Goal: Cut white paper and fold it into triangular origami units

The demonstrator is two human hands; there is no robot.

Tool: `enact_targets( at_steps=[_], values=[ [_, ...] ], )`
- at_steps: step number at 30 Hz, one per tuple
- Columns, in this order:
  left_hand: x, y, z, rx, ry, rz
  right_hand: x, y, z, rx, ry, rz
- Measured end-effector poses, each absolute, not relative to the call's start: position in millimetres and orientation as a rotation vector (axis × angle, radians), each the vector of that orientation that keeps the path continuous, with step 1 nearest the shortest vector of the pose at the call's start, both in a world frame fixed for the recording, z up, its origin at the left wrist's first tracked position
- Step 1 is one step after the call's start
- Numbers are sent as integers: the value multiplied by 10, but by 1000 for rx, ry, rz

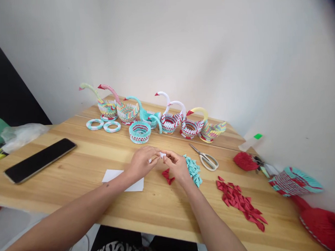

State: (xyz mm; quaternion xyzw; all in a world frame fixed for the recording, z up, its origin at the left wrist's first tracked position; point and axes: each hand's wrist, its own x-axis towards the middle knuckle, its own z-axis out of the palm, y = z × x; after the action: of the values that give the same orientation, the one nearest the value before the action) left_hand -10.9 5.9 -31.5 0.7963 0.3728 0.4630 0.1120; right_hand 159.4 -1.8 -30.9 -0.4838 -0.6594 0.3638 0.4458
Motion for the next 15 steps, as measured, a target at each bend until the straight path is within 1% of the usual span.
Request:
enact_targets(
  at_steps=[7, 15],
  values=[
    [-107, 51, -306, 2279, 1156, 1307, 1603, -19, -331, -1220, -1682, 807],
    [-101, 40, -292, 2100, 1128, 1280, 1621, 30, -388, -1216, -1626, 904]
  ],
)
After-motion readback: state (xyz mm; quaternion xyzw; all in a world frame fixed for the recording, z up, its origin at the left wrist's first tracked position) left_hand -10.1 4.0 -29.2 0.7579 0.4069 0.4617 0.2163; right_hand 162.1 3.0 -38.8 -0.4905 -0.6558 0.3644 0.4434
